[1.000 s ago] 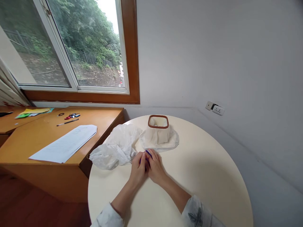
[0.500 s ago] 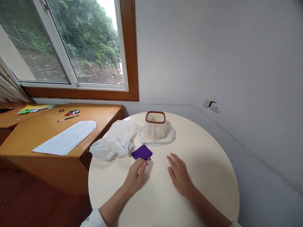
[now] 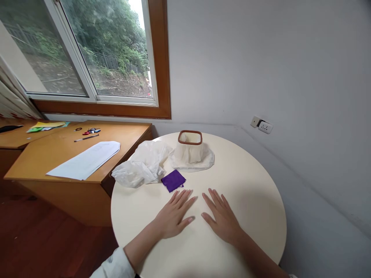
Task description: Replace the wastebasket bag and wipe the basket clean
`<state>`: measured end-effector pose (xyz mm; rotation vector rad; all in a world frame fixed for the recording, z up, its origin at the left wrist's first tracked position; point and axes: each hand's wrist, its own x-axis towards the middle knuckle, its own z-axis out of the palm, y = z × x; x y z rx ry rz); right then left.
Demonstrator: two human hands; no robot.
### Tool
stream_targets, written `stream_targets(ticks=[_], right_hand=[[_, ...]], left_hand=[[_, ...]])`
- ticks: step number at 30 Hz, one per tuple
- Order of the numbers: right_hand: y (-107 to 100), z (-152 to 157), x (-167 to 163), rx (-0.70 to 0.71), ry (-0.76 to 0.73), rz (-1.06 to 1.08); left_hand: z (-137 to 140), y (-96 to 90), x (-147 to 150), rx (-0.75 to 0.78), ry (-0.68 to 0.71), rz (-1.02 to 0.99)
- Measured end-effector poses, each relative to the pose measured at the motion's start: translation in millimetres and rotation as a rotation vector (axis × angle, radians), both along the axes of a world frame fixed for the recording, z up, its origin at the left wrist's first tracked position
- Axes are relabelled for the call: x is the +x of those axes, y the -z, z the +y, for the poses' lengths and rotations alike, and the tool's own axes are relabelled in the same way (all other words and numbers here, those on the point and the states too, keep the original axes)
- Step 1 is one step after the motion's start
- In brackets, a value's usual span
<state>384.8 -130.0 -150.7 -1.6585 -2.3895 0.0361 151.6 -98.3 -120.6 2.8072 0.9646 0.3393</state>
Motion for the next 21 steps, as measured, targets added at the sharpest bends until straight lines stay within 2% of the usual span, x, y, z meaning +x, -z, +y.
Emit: stream_targets(ticks=[7, 21], right_hand=[[-5.3, 0.6, -0.5, -0.11, -0.018, -0.002], [-5.8, 2.5, -0.4, -0.147, -0.021, -0.012]], left_hand=[[1.9, 7.8, -1.7, 0.055, 0.011, 0.049], [5.2, 16.0, -1.6, 0.052, 0.011, 0.052]])
